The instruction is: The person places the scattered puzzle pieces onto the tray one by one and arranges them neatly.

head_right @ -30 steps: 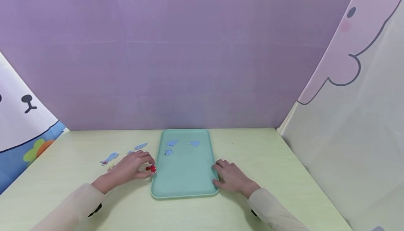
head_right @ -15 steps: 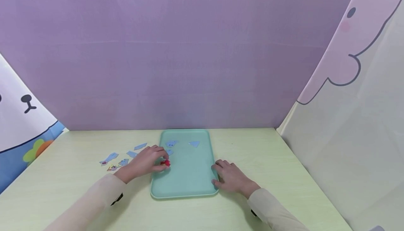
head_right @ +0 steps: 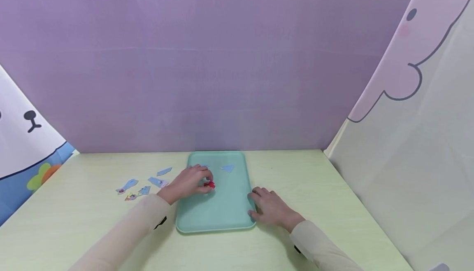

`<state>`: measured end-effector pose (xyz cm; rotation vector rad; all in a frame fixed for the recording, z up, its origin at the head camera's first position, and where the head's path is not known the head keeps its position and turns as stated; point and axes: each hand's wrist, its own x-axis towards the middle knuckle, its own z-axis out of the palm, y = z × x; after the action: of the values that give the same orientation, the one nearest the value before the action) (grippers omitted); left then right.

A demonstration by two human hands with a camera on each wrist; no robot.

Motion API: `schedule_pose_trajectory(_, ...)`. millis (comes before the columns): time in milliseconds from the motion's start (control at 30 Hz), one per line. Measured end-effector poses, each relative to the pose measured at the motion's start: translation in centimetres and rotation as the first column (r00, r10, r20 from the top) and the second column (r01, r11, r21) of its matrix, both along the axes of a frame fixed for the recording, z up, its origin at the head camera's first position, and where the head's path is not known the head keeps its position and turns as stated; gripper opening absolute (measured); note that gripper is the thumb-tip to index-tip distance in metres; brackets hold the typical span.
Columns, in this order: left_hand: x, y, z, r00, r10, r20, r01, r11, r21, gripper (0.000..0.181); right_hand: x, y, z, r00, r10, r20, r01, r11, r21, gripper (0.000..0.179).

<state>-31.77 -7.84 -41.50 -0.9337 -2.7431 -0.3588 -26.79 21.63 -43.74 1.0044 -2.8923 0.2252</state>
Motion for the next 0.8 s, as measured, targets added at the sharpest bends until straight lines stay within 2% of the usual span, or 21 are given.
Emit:
schedule_pose_trajectory(400, -1.1, 2.7, 0.6, 1.0, 0.01, -0.028, -0.012, 0.999, -0.05, 0.025, 0.0, 0.0, 0.1, 1.0, 0.004, -0.006, -0.004, 1.0, -0.007, 0.047)
schedule_pose_trajectory(533, -1.7, 3.3, 0.6, 0.999, 0.037, -0.029, -0.039, 0.996, -0.078, 0.027, -0.1, 0.0, 0.0, 1.0, 0.008, -0.006, -0.008, 1.0, -0.003, 0.047)
schedule_pose_trajectory(800, -2.5, 4.4, 0.5, 0.999, 0.043, -0.024, -0.046, 0.994, -0.098, 0.027, -0.1, 0.0, 0.0, 1.0, 0.004, 0.004, -0.004, 1.0, -0.006, 0.048)
